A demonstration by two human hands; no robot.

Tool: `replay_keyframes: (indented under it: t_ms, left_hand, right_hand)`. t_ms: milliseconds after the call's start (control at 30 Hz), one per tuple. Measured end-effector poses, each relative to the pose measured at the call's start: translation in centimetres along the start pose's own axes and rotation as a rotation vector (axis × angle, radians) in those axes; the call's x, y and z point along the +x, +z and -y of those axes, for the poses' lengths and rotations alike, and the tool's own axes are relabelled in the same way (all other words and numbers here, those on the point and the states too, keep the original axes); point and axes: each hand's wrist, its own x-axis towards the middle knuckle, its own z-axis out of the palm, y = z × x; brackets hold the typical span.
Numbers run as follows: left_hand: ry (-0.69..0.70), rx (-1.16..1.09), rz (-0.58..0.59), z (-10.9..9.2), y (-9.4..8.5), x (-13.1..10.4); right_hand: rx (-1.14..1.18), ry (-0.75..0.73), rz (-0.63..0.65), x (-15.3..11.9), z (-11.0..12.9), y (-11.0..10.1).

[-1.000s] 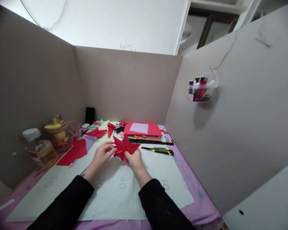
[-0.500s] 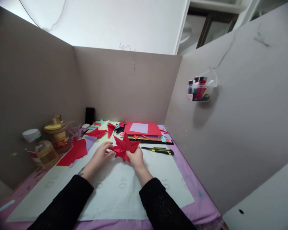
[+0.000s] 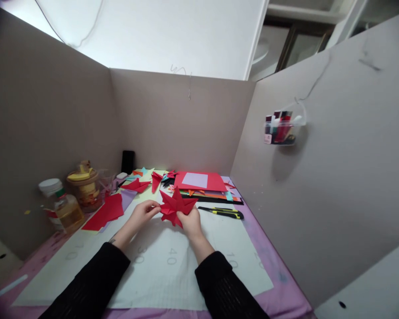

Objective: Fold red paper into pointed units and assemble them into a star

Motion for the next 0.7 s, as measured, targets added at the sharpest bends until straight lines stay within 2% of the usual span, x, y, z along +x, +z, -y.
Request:
replay_keyframes:
  t_ms: [200,400,500,700]
  left_hand:
    - [-0.003,-0.074,0.047,-0.4,0.1,-0.3]
    - [-0.006,-0.158,0.073,-0.9,-0.3,-0.3]
    - [-0.009,-0.194,0.021,-0.9,-0.1,-0.1]
    - [-0.039,-0.235,-0.142,-0.2,1.0,0.0]
  right_hand:
    - [-0.068,-0.016,-0.026,-0.1,0.5,0.2]
    - [0.041,0.025,-0.014,-0.2,1.2,0.4]
    - [0.121,0.046,-0.014,-0.3,1.2,0.5]
    - [0.134,0.040,0.014,-0.5,0.7,0.7]
